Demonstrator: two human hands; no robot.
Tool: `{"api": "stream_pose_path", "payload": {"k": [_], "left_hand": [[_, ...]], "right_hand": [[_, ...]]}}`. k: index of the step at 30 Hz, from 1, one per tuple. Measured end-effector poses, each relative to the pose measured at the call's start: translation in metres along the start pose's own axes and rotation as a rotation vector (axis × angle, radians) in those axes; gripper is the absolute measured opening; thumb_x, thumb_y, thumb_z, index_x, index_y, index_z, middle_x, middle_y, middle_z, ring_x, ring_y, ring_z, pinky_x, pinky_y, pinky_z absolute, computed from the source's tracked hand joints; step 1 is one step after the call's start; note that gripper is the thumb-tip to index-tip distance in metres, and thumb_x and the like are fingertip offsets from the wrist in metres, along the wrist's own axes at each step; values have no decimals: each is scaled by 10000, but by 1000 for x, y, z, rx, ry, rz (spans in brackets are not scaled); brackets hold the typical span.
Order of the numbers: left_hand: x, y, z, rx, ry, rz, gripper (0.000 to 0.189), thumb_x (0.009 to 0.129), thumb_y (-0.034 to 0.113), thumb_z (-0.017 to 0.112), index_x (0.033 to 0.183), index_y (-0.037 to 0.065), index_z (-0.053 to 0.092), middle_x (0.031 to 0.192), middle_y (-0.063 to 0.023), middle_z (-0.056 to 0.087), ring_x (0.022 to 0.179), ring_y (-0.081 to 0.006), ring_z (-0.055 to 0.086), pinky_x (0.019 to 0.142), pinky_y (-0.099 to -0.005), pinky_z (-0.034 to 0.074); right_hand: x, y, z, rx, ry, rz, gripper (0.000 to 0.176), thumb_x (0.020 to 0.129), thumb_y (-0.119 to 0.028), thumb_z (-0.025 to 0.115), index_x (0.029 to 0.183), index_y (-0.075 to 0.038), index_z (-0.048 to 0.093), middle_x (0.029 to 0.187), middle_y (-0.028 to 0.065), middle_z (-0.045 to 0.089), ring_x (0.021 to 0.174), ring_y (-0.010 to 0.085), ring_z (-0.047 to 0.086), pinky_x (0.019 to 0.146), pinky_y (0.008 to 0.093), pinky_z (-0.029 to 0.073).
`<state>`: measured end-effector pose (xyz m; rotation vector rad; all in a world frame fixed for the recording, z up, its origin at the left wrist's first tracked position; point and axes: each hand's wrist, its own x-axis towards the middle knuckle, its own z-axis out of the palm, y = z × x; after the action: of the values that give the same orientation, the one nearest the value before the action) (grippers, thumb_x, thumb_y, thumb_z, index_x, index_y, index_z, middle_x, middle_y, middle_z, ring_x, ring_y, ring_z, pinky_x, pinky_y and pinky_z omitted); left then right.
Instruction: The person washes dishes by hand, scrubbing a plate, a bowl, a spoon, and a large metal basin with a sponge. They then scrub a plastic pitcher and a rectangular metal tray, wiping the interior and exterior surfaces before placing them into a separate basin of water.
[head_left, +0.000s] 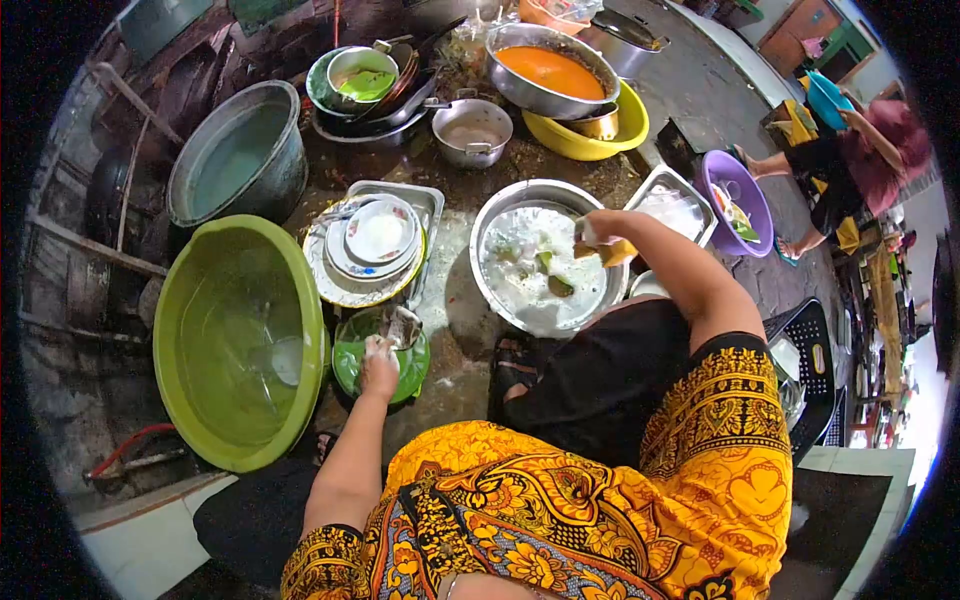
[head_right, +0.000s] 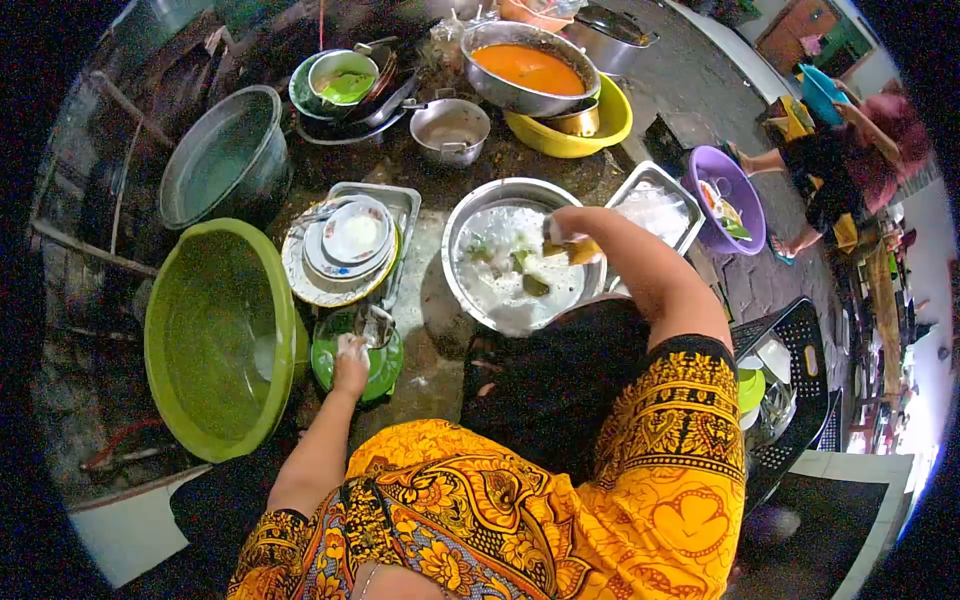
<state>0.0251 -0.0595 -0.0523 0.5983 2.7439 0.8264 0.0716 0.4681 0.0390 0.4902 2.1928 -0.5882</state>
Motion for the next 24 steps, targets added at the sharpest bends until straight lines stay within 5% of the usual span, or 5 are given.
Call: {"api": "stream_pose_path", "payload": {"k": [5, 13, 17, 19, 24], "left_hand": [[9, 11, -8, -22, 21, 212, 202, 775, 10, 513, 935, 44, 633, 1055, -189, 496, 938, -365, 526, 809, -397, 440], [17, 22, -27, 40, -68, 218, 210, 727, -43, 539, 914, 4, 623, 1076, -196, 491, 975, -361, 510, 836, -406, 429], [13, 19, -17, 10, -111, 209, 231, 720, -44, 534, 930, 3, 617, 1080, -190, 487, 993, -366, 504, 836, -410, 428], [13, 28, -17, 36, -103, 247, 246, 719, -44, 533, 942, 16, 617, 1092, -185, 486, 995, -361, 509, 827, -408, 435], [14, 39, -21, 66, -147, 267, 268, 719, -50, 528, 952, 40, 624, 1111, -184, 482, 996, -361, 513, 820, -403, 443]], "right_hand": [[-50, 75, 24, 195, 754, 155, 311, 714, -119, 535, 1013, -81, 615, 951, 174, 636, 881, 300, 618, 759, 384, 477], [-107, 149, 155, 390, 819, 712, 307, 719, -213, 554, 950, -40, 658, 992, 184, 629, 913, 327, 605, 805, 434, 459], [-72, 130, 166, 207, 1024, 711, 287, 729, -194, 586, 1007, -167, 653, 928, 177, 638, 852, 339, 613, 743, 416, 482], [-55, 74, 150, 260, 1137, 461, 251, 721, -207, 567, 894, -39, 638, 880, 196, 618, 847, 348, 593, 767, 453, 452], [51, 21, 178, -164, 939, 132, 161, 731, -97, 522, 838, -62, 636, 836, 123, 637, 823, 278, 619, 755, 396, 482]]}}
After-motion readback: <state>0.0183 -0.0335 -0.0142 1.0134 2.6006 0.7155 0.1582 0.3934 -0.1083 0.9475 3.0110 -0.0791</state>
